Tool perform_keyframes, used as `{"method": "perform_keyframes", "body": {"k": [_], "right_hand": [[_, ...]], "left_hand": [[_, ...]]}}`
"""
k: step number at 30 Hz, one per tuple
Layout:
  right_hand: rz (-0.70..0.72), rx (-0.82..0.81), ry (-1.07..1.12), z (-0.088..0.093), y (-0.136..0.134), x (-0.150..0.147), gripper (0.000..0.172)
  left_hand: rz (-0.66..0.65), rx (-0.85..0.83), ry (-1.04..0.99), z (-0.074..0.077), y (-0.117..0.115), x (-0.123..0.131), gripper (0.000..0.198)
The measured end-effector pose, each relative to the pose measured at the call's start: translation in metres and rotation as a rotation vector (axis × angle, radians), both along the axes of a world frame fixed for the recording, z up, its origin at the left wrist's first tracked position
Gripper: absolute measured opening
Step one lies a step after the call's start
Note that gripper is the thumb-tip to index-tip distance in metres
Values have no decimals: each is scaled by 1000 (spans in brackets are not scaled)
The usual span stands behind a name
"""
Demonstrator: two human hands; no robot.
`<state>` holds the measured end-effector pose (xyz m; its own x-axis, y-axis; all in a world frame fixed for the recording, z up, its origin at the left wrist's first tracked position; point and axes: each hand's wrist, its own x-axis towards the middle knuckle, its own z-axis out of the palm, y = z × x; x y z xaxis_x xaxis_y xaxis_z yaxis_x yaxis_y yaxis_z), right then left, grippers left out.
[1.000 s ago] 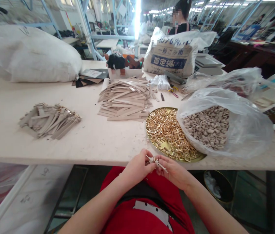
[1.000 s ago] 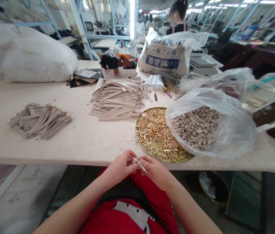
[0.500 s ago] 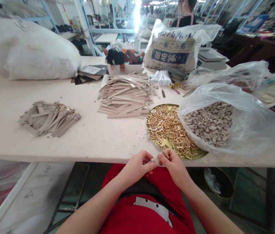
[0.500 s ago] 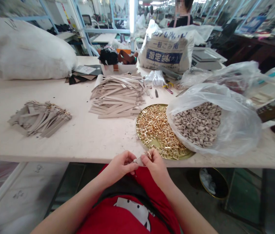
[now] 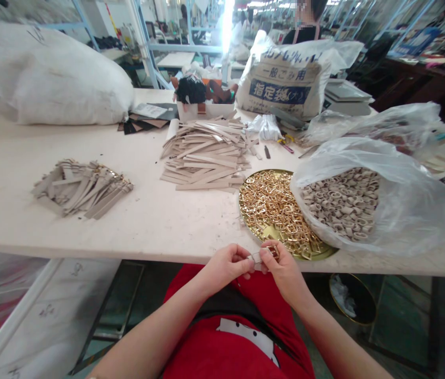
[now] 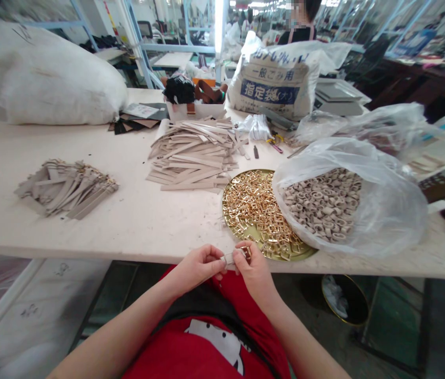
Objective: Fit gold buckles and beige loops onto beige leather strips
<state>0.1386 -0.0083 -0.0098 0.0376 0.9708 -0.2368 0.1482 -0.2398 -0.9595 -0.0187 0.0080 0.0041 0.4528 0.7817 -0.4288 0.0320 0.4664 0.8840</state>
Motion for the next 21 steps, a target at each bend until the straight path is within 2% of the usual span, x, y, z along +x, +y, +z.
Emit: {"method": "perform_keyframes", "body": {"k": [9, 13, 18, 21], "right_hand": [[-9, -30, 4, -2, 1, -1, 22], [9, 23, -114, 1, 1, 1, 18], [110, 133, -294, 3, -2, 9, 12], [81, 173, -342, 3, -2, 11, 10]], "left_hand": [[28, 50, 64, -5, 0, -1, 17], [16, 37, 39, -6, 0, -4, 18], [-22, -1, 6, 0, 1, -5, 22], [-5, -36, 31, 2, 2, -3, 24]]}}
